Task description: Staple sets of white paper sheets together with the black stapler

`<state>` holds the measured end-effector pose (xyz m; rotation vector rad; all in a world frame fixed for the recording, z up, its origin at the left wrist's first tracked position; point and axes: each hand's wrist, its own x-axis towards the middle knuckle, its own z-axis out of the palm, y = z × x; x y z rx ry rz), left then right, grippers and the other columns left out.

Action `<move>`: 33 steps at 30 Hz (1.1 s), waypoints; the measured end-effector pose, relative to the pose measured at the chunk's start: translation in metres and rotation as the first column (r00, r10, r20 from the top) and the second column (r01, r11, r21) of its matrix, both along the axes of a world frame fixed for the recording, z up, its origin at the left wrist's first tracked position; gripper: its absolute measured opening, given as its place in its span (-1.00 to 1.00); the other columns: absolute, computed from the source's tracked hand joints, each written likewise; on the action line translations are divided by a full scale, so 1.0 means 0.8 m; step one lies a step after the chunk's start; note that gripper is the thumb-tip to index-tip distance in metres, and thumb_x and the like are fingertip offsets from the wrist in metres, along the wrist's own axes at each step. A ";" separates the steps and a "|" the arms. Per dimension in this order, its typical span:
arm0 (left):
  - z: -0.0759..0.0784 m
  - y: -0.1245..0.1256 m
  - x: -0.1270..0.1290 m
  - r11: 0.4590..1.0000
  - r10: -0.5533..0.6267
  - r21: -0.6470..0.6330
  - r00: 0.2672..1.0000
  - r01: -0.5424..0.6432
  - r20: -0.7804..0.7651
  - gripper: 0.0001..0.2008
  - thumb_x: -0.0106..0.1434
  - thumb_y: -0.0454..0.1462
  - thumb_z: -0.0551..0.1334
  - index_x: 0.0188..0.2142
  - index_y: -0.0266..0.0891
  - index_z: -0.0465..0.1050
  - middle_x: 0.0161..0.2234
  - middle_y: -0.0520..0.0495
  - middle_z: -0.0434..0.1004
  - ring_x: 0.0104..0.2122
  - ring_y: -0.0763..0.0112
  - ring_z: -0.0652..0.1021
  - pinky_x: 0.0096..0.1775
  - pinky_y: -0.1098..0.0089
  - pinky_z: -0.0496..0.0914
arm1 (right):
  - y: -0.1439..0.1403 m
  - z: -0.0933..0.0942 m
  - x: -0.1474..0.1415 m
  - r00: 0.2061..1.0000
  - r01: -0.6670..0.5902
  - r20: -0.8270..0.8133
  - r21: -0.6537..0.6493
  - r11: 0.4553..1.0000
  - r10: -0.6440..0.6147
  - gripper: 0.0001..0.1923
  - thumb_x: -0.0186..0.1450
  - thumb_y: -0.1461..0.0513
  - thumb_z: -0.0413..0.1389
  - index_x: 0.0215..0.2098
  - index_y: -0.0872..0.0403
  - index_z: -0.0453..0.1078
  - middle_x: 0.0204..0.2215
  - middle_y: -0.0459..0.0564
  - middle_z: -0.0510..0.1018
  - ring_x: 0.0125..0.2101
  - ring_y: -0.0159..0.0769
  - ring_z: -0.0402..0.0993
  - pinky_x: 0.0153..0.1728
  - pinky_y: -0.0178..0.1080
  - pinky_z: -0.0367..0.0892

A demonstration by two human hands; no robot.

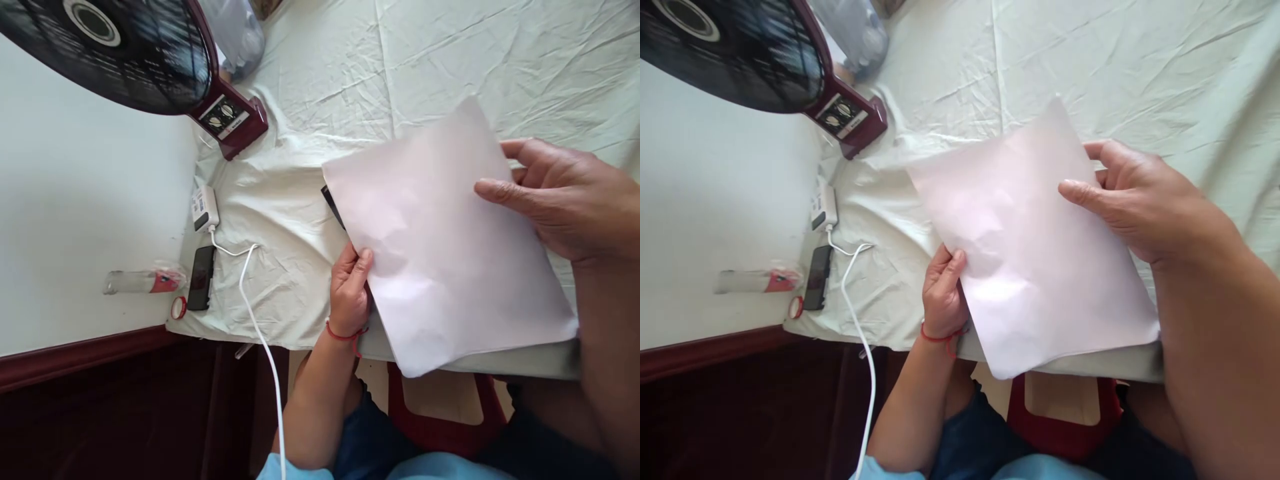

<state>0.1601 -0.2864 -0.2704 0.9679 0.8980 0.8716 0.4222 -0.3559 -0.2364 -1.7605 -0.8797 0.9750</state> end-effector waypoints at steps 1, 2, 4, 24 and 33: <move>0.002 0.002 0.000 0.999 -0.026 -0.029 1.000 0.026 0.013 -0.72 0.22 -0.09 0.49 -0.13 -0.13 0.67 -0.11 -0.11 0.77 -0.01 0.09 0.71 0.06 0.18 0.60 | -0.001 0.004 -0.002 0.995 0.012 -0.095 -0.023 1.000 -0.014 -0.42 0.32 -0.03 0.32 0.28 -0.16 0.49 -0.11 0.02 0.74 -0.26 -0.01 0.74 -0.39 -0.10 0.65; 0.003 0.005 0.000 0.998 -0.034 -0.057 0.999 0.035 0.024 -0.73 0.16 -0.16 0.49 -0.14 -0.14 0.67 -0.14 -0.11 0.77 -0.06 0.08 0.72 0.02 0.17 0.61 | -0.001 0.009 -0.004 0.981 0.026 -0.188 -0.060 0.998 -0.037 -0.46 0.28 0.01 0.36 0.21 -0.14 0.54 -0.13 0.02 0.74 -0.28 0.01 0.74 -0.41 -0.09 0.64; 0.005 0.011 -0.001 0.995 0.002 -0.101 1.000 0.001 0.026 -0.67 0.04 -0.27 0.47 -0.15 -0.15 0.65 -0.19 -0.08 0.76 -0.14 0.11 0.73 -0.05 0.19 0.62 | -0.003 0.017 -0.005 0.959 0.029 -0.276 -0.141 0.990 -0.068 -0.57 0.24 0.06 0.39 0.06 -0.07 0.61 -0.20 0.04 0.74 -0.34 0.03 0.72 -0.47 -0.09 0.62; 0.007 0.026 -0.007 0.990 -0.034 -0.138 0.999 0.029 -0.038 -0.54 0.05 -0.08 0.62 -0.13 -0.27 0.69 -0.15 -0.23 0.79 -0.02 -0.05 0.74 0.07 0.07 0.65 | 0.009 0.009 0.000 0.904 0.016 0.425 -0.145 0.989 0.048 -0.48 0.37 -0.03 0.15 0.24 -0.07 0.46 -0.19 -0.02 0.69 -0.16 -0.14 0.59 -0.13 -0.08 0.39; -0.005 0.022 -0.010 0.969 0.093 0.244 0.967 -0.034 -0.236 -0.60 0.35 0.03 0.45 -0.08 -0.27 0.72 -0.10 -0.20 0.79 -0.06 0.17 0.75 0.02 0.28 0.63 | 0.004 0.025 -0.019 0.825 0.047 0.564 -0.005 0.999 -0.036 -0.38 0.34 0.03 0.18 0.33 0.01 0.45 -0.04 0.08 0.70 -0.08 -0.07 0.63 0.02 -0.03 0.47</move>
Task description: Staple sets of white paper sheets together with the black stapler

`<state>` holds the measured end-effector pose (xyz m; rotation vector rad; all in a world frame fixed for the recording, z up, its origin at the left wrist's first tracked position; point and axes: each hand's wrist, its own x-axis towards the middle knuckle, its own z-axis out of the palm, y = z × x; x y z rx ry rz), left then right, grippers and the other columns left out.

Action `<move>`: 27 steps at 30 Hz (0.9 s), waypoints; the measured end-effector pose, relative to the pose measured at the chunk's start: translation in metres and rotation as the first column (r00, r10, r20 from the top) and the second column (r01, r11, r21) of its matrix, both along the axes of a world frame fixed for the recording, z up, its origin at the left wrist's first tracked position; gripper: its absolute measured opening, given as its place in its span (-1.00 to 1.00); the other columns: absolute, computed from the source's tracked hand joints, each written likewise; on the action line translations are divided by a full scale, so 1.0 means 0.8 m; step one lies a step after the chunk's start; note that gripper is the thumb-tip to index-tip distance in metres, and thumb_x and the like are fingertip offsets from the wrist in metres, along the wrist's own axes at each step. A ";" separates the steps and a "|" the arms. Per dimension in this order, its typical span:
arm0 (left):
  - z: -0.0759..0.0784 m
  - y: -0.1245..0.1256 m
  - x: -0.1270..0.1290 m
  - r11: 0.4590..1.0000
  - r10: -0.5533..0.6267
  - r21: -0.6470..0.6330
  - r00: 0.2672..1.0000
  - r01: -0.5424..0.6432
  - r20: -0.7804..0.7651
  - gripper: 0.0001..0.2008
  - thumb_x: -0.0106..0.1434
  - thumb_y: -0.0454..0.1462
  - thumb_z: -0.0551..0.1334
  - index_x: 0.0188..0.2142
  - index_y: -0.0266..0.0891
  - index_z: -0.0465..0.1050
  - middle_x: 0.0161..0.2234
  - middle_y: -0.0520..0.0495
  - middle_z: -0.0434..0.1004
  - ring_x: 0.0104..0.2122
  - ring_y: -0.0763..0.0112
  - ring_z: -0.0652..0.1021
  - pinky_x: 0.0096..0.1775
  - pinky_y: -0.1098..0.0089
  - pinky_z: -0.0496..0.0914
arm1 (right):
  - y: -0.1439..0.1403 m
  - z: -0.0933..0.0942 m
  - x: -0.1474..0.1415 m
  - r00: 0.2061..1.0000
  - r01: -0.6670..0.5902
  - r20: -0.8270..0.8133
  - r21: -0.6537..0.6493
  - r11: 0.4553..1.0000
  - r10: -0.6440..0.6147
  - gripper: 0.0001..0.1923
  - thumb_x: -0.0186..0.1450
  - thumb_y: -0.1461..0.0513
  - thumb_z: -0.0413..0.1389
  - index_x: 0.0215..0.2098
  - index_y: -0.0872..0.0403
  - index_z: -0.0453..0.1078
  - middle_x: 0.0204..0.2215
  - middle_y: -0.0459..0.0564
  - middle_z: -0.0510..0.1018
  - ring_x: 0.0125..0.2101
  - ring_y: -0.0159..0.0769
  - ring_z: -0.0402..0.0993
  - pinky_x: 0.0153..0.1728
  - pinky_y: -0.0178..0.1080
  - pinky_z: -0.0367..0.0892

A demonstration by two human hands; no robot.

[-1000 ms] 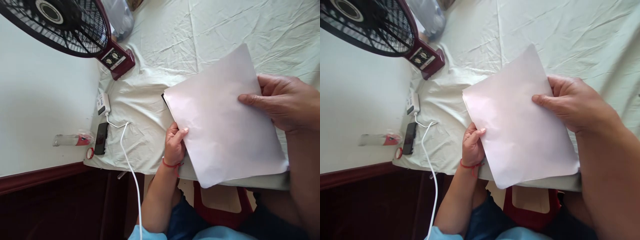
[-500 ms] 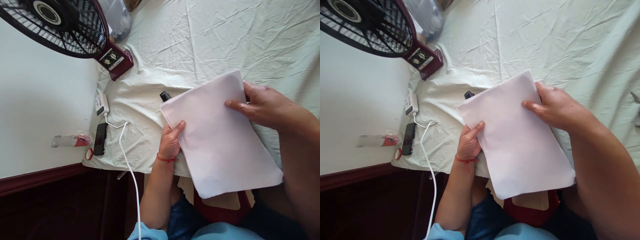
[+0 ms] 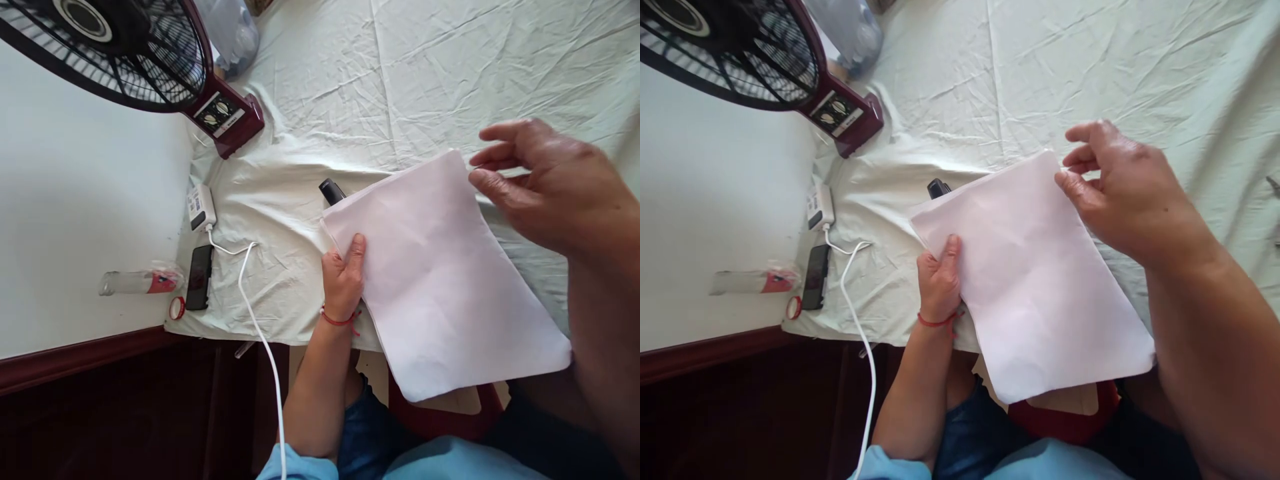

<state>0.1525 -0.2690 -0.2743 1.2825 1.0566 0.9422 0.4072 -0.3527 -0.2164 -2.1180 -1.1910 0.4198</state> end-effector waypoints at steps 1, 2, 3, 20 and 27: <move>0.001 -0.001 0.000 0.998 0.007 0.058 0.999 -0.004 -0.049 -0.61 0.35 0.02 0.45 -0.11 -0.28 0.73 -0.12 -0.20 0.79 -0.09 0.19 0.75 -0.01 0.30 0.63 | -0.005 0.007 -0.002 1.000 0.002 0.021 0.045 0.999 -0.003 -0.41 0.36 0.01 0.18 0.31 0.00 0.47 -0.03 0.07 0.70 -0.06 -0.08 0.65 0.08 -0.02 0.48; 0.001 -0.002 0.001 0.995 0.005 0.097 0.996 0.003 -0.090 -0.61 0.33 0.02 0.47 -0.14 -0.28 0.73 -0.15 -0.19 0.79 -0.13 0.20 0.75 -0.05 0.32 0.63 | -0.011 0.014 -0.005 0.999 -0.021 0.048 0.078 0.997 0.017 -0.48 0.39 -0.02 0.17 0.26 -0.05 0.51 -0.03 0.04 0.70 -0.07 -0.10 0.67 0.10 -0.03 0.49; 0.002 -0.002 0.001 0.993 -0.007 0.115 0.993 0.021 -0.121 -0.62 0.31 0.01 0.49 -0.17 -0.28 0.73 -0.18 -0.18 0.79 -0.17 0.21 0.75 -0.10 0.32 0.63 | -0.017 0.021 -0.007 0.996 -0.056 0.081 0.101 0.993 0.048 -0.54 0.43 -0.06 0.14 0.20 -0.11 0.55 -0.04 -0.01 0.71 -0.09 -0.13 0.68 0.10 -0.03 0.50; 0.003 -0.021 0.002 0.947 -0.320 -0.005 0.946 0.320 -0.050 -0.67 0.32 -0.05 0.49 -0.17 -0.29 0.70 -0.26 -0.15 0.75 -0.29 0.32 0.70 -0.21 0.39 0.65 | -0.003 -0.004 -0.061 0.823 -0.503 0.405 0.197 0.841 0.397 -0.44 0.50 0.34 -0.01 0.45 0.12 0.29 0.38 0.18 0.44 0.43 0.08 0.31 0.42 0.20 0.27; 0.005 -0.013 0.004 0.958 -0.287 0.009 0.958 0.287 0.015 -0.60 0.25 -0.03 0.54 -0.08 -0.26 0.66 -0.19 -0.18 0.77 -0.24 0.23 0.74 -0.18 0.34 0.66 | 0.004 -0.018 -0.068 0.810 -0.528 0.413 0.206 0.824 0.416 -0.65 0.50 0.34 0.01 0.18 0.16 0.50 0.11 0.20 0.63 0.26 0.08 0.48 0.27 0.15 0.43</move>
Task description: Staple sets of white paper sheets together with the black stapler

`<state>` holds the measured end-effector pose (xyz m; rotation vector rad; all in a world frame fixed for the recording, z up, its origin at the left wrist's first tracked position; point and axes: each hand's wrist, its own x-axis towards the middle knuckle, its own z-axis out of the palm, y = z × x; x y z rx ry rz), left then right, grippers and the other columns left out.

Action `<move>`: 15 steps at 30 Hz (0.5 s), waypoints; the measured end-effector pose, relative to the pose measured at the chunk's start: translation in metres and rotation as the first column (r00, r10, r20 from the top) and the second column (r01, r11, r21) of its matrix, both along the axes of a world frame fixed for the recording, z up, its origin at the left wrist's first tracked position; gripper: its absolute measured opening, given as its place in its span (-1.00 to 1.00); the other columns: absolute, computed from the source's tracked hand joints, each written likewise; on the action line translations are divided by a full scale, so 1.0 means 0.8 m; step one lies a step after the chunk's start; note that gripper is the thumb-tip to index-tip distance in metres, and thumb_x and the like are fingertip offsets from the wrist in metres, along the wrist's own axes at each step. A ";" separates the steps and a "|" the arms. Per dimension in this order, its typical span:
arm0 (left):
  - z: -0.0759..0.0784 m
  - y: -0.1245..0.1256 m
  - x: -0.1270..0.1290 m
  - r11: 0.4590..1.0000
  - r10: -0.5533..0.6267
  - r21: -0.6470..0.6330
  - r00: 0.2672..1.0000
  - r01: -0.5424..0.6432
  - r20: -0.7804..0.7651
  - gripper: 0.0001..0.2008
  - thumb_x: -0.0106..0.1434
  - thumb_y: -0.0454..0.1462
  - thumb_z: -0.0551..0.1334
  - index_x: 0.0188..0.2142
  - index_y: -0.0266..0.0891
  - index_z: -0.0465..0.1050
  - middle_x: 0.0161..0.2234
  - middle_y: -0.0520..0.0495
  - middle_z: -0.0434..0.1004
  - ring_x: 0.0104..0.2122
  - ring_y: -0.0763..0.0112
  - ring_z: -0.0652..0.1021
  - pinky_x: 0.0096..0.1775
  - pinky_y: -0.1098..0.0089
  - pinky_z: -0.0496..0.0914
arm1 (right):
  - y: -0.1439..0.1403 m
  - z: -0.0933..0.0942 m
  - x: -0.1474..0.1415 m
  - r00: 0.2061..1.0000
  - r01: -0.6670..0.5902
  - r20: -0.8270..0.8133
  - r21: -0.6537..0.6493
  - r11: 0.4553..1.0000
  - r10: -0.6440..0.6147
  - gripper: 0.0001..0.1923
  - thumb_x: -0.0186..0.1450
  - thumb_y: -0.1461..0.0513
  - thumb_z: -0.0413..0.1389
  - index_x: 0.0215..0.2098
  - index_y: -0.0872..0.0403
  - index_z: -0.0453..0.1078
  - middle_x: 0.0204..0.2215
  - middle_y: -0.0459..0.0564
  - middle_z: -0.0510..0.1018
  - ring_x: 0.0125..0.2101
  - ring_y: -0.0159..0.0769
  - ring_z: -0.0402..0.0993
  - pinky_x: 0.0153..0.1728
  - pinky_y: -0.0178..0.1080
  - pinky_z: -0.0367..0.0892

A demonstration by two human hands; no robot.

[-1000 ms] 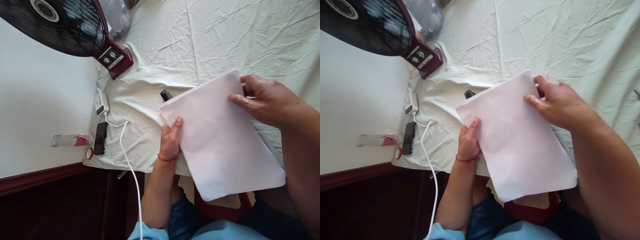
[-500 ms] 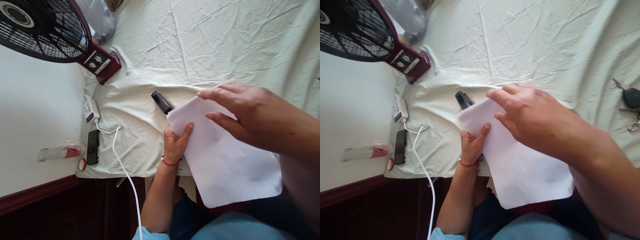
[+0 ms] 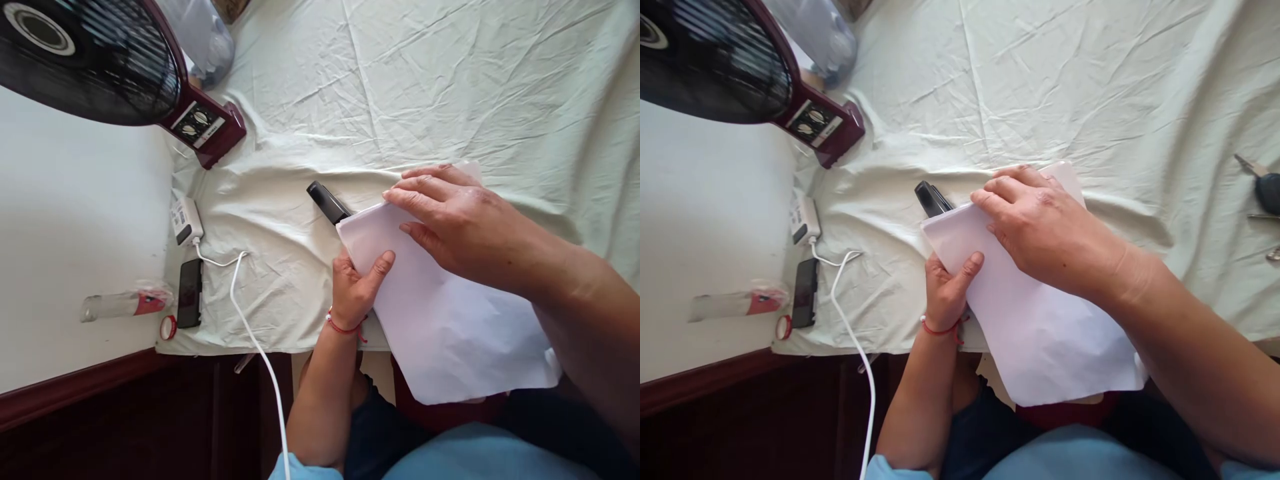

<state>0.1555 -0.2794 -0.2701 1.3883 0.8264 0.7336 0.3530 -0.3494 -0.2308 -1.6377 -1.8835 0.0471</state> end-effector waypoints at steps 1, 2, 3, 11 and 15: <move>-0.001 0.001 0.000 1.000 0.019 -0.018 1.000 -0.019 0.003 -0.59 0.23 -0.03 0.55 -0.07 -0.26 0.65 -0.18 -0.18 0.77 -0.24 0.22 0.75 -0.18 0.33 0.66 | 0.001 -0.001 -0.001 1.000 -0.003 -0.007 0.008 1.000 0.003 -0.66 0.51 0.34 0.01 0.16 0.15 0.50 0.09 0.20 0.64 0.23 0.07 0.51 0.25 0.14 0.45; -0.003 0.002 0.001 0.998 0.040 -0.039 0.999 -0.040 0.006 -0.57 0.22 -0.04 0.56 -0.06 -0.26 0.64 -0.18 -0.17 0.77 -0.24 0.21 0.75 -0.18 0.31 0.66 | 0.002 -0.001 -0.002 1.000 -0.003 -0.016 0.024 1.000 0.004 -0.66 0.51 0.34 0.01 0.16 0.15 0.50 0.08 0.19 0.64 0.21 0.05 0.52 0.23 0.12 0.46; -0.004 0.003 0.002 0.996 0.061 -0.061 0.998 -0.060 0.010 -0.57 0.21 -0.04 0.57 -0.06 -0.25 0.64 -0.18 -0.17 0.77 -0.24 0.22 0.75 -0.17 0.30 0.66 | 0.002 -0.002 -0.003 1.000 -0.001 -0.026 0.048 0.999 0.002 -0.65 0.51 0.35 0.01 0.17 0.14 0.50 0.09 0.18 0.64 0.20 0.02 0.52 0.23 0.10 0.47; -0.005 0.001 0.009 0.992 0.103 -0.077 0.994 -0.100 0.037 -0.67 0.23 -0.10 0.56 -0.10 -0.23 0.71 -0.23 -0.08 0.77 -0.32 0.36 0.71 -0.25 0.40 0.64 | 0.006 -0.003 -0.007 0.995 0.009 -0.100 0.149 0.989 0.006 -0.74 0.51 0.32 0.08 0.03 0.01 0.58 0.02 0.08 0.63 0.17 -0.06 0.49 0.23 0.09 0.43; -0.006 -0.001 0.008 0.995 0.094 -0.042 0.995 -0.092 0.035 -0.67 0.25 -0.10 0.55 -0.06 -0.20 0.73 -0.17 -0.09 0.79 -0.27 0.32 0.72 -0.21 0.36 0.65 | 0.008 -0.009 -0.007 0.993 0.019 -0.118 0.158 0.987 0.000 -0.77 0.51 0.29 0.12 0.00 0.00 0.61 0.00 0.09 0.62 0.15 -0.06 0.47 0.16 0.05 0.47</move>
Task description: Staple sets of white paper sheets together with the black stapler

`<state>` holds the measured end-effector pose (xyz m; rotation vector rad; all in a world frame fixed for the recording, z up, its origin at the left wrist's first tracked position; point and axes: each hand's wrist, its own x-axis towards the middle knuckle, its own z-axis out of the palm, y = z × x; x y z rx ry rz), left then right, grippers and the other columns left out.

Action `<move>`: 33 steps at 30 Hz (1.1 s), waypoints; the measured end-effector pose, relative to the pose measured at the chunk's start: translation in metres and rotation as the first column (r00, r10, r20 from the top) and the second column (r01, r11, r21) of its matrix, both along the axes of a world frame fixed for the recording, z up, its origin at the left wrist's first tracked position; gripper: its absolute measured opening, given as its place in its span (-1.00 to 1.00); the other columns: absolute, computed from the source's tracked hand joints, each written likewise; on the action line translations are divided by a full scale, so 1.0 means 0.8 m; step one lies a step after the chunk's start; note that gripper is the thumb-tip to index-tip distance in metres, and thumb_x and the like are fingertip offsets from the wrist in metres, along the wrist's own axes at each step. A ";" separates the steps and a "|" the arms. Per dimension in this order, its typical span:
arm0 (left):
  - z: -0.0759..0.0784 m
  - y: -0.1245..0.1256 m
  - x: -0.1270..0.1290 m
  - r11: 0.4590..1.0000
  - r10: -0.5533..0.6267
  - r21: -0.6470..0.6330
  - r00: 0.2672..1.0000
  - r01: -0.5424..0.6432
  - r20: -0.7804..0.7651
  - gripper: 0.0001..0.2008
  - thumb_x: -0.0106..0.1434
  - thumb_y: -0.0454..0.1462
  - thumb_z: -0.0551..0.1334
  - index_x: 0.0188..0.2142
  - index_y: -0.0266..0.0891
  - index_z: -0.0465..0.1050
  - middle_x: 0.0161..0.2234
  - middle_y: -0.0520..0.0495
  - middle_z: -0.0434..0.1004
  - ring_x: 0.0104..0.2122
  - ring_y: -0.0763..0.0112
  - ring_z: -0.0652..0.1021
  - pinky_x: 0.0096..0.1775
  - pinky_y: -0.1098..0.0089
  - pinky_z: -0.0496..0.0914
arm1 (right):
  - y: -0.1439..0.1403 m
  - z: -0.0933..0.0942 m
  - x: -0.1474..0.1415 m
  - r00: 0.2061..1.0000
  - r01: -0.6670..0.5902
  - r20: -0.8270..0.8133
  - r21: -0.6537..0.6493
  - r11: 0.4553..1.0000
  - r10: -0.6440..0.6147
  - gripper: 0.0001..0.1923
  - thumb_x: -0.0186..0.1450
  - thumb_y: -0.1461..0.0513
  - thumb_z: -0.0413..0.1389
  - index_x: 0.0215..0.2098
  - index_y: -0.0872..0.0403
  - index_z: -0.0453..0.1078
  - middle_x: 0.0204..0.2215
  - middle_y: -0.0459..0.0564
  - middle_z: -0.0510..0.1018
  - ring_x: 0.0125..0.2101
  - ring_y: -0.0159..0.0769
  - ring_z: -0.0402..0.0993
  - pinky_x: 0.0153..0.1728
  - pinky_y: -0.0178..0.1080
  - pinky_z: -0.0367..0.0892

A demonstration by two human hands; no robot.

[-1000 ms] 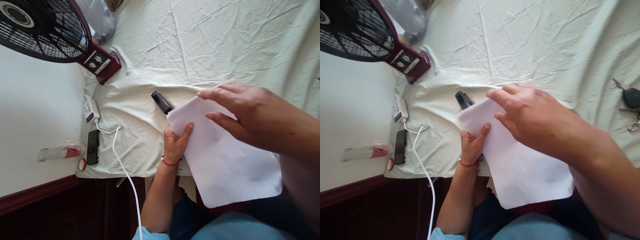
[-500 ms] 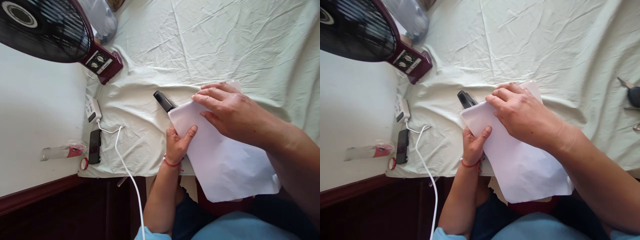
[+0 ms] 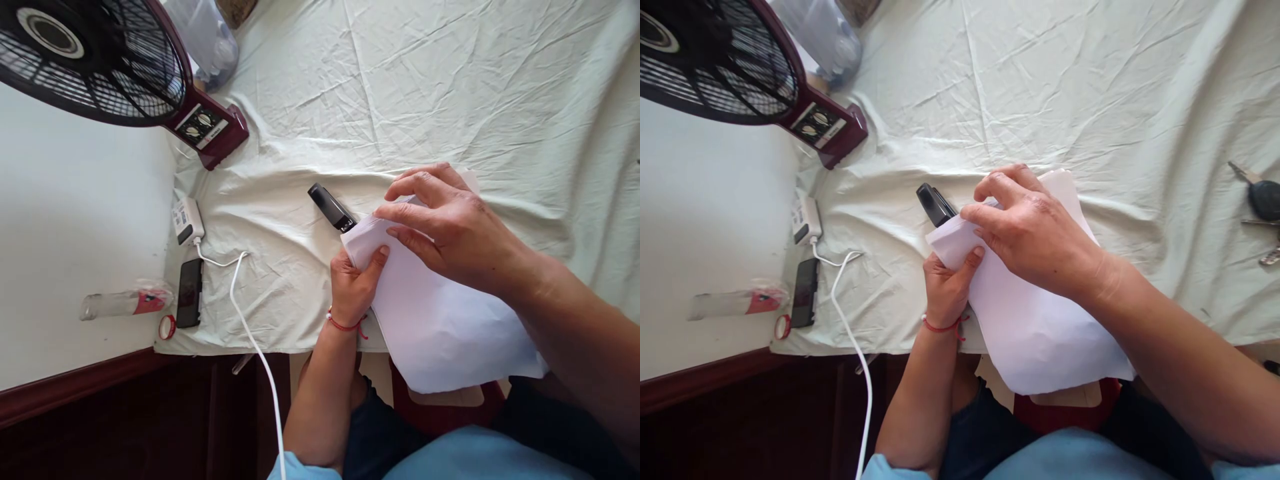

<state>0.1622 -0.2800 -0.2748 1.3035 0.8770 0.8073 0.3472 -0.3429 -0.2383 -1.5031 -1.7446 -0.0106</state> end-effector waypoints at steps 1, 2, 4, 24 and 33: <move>-0.001 0.000 0.000 1.000 -0.003 0.015 1.000 0.003 -0.005 -0.67 0.26 -0.10 0.55 -0.05 -0.18 0.73 -0.14 -0.10 0.79 -0.24 0.30 0.73 -0.17 0.34 0.65 | 0.001 -0.002 0.000 1.000 -0.006 -0.001 0.011 1.000 0.006 -0.78 0.50 0.29 0.13 -0.01 0.00 0.61 0.00 0.09 0.62 0.15 -0.06 0.47 0.15 0.04 0.47; -0.001 0.000 -0.001 0.999 -0.007 0.034 1.000 0.007 -0.011 -0.67 0.27 -0.10 0.54 -0.04 -0.17 0.73 -0.11 -0.10 0.79 -0.20 0.28 0.74 -0.13 0.32 0.66 | 0.001 -0.003 0.000 1.000 -0.013 -0.001 0.025 1.000 0.013 -0.79 0.50 0.29 0.13 -0.04 0.00 0.62 0.01 0.08 0.61 0.16 -0.06 0.46 0.15 0.03 0.48; -0.003 0.001 -0.002 0.996 -0.022 0.082 0.999 0.025 -0.029 -0.68 0.29 -0.10 0.52 -0.01 -0.15 0.73 -0.06 -0.11 0.79 -0.11 0.23 0.74 -0.04 0.27 0.65 | 0.002 -0.006 0.000 1.000 -0.029 0.000 0.054 0.998 0.029 -0.81 0.50 0.29 0.14 -0.11 0.00 0.63 0.01 0.07 0.61 0.18 -0.06 0.46 0.16 0.03 0.48; -0.008 -0.002 -0.008 0.918 -0.063 0.391 0.998 0.070 -0.031 -0.49 0.46 -0.07 0.35 0.36 0.04 0.41 0.27 -0.12 0.57 0.21 0.13 0.60 0.23 0.15 0.50 | 0.004 -0.002 0.000 1.000 0.030 -0.003 -0.037 0.999 -0.030 -0.82 0.53 0.32 0.04 -0.20 0.08 0.47 -0.08 0.11 0.66 0.34 0.07 0.40 0.25 0.16 0.40; -0.011 -0.008 -0.010 0.969 0.021 0.248 0.997 -0.001 -0.076 -0.65 0.46 0.05 0.32 -0.26 -0.17 0.57 -0.44 0.01 0.49 -0.34 0.33 0.57 -0.28 0.37 0.48 | 0.002 0.001 -0.002 0.999 0.040 -0.006 -0.047 0.998 -0.040 -0.79 0.52 0.32 0.04 -0.20 0.02 0.50 -0.09 0.05 0.66 0.33 0.07 0.39 0.25 0.18 0.38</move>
